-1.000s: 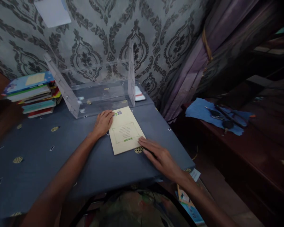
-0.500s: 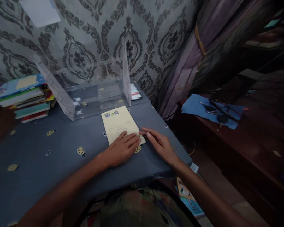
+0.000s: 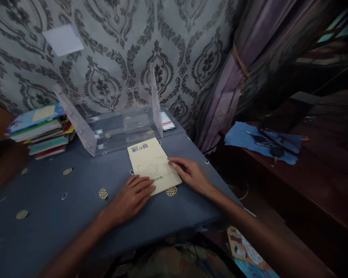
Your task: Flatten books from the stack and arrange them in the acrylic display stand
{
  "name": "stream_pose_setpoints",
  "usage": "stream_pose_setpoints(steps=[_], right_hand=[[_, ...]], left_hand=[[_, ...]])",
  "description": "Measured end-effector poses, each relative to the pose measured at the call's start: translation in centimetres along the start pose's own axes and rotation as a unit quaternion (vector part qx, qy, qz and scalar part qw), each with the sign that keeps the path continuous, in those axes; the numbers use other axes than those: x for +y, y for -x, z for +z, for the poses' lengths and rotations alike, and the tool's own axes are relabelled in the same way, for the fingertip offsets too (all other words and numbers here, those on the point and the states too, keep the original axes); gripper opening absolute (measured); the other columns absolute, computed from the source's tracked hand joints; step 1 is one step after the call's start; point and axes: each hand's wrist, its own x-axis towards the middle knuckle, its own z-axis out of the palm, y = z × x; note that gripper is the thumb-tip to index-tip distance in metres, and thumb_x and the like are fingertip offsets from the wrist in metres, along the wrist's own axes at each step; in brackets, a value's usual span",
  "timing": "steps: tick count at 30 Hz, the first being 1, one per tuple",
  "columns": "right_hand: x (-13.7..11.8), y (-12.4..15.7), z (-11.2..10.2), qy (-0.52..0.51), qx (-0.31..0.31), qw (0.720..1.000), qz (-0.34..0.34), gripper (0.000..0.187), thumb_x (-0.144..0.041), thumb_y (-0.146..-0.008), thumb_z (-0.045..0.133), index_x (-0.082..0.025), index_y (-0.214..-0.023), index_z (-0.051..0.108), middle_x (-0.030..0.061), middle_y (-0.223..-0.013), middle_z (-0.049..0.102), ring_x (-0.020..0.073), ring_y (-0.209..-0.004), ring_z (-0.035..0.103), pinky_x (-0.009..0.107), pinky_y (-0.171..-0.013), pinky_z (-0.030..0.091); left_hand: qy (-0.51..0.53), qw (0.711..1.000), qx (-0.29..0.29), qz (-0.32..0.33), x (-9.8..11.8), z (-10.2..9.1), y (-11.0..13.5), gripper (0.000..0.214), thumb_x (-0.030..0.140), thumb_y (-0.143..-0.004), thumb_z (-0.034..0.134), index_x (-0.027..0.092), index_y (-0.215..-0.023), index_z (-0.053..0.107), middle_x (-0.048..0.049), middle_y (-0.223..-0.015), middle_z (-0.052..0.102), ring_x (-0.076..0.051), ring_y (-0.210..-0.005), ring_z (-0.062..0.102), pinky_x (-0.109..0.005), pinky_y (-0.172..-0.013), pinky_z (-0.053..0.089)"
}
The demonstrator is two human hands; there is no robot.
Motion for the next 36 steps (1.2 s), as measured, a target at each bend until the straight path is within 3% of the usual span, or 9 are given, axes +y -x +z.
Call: stream_pose_setpoints(steps=[4,9,15,23,31,36], right_hand=[[0.6,-3.1,1.1,0.072,-0.033,0.995,-0.062,0.032,-0.022,-0.094,0.048,-0.018,-0.119,0.068,0.0093,-0.109,0.074,0.0225,-0.098,0.067,0.040,-0.088,0.055],[1.8,-6.6,2.6,0.115,-0.066,0.986,-0.097,0.033,-0.013,-0.091,0.050,-0.014,-0.120,0.066,0.0134,-0.123,0.069,0.0246,-0.118,0.060,0.046,-0.104,0.047],[3.7,-9.6,4.1,0.122,-0.034,0.988,-0.093,0.037,-0.011,-0.089,0.051,-0.013,-0.122,0.067,0.0166,-0.133,0.064,0.0267,-0.128,0.055,0.049,-0.109,0.043],[3.7,-9.8,4.4,0.143,-0.028,0.987,-0.066,0.037,-0.014,-0.093,0.050,-0.013,-0.126,0.065,0.0181,-0.140,0.059,0.0273,-0.131,0.054,0.047,-0.110,0.044],[2.4,-9.2,3.9,0.171,-0.037,0.983,-0.049,0.037,-0.014,-0.094,0.049,-0.014,-0.127,0.064,0.0166,-0.143,0.057,0.0276,-0.134,0.053,0.046,-0.111,0.043],[2.4,-9.2,4.0,0.181,-0.027,0.981,-0.065,0.036,-0.014,-0.093,0.050,-0.017,-0.125,0.066,0.0150,-0.141,0.059,0.0253,-0.131,0.055,0.043,-0.109,0.044]], left_hand=[[0.016,0.998,0.044,-0.049,-2.1,0.1,-0.4,0.037,0.027,-0.103,0.042,0.025,-0.137,0.056,-0.0097,-0.137,0.062,-0.023,-0.130,0.055,-0.051,-0.109,0.047],[0.009,0.987,0.099,-0.124,-5.4,1.1,-1.1,0.038,0.032,-0.103,0.039,0.025,-0.135,0.059,-0.0120,-0.137,0.060,-0.026,-0.128,0.055,-0.051,-0.107,0.048],[-0.059,0.964,0.140,-0.218,-8.5,2.3,-2.7,0.039,0.032,-0.101,0.039,0.021,-0.131,0.061,-0.0153,-0.137,0.059,-0.029,-0.124,0.057,-0.053,-0.103,0.049],[-0.084,0.938,0.150,-0.302,-9.4,3.2,-4.3,0.040,0.028,-0.098,0.040,0.022,-0.132,0.060,-0.0156,-0.136,0.059,-0.034,-0.134,0.049,-0.057,-0.105,0.044],[-0.042,0.942,0.170,-0.286,-10.1,3.6,-3.8,0.040,0.033,-0.099,0.039,0.022,-0.132,0.060,-0.0137,-0.138,0.061,-0.032,-0.137,0.048,-0.057,-0.108,0.042],[0.044,0.939,0.177,-0.293,-10.5,3.3,-3.6,0.043,0.039,-0.096,0.043,0.019,-0.130,0.063,-0.0147,-0.138,0.061,-0.033,-0.138,0.047,-0.057,-0.112,0.038]])
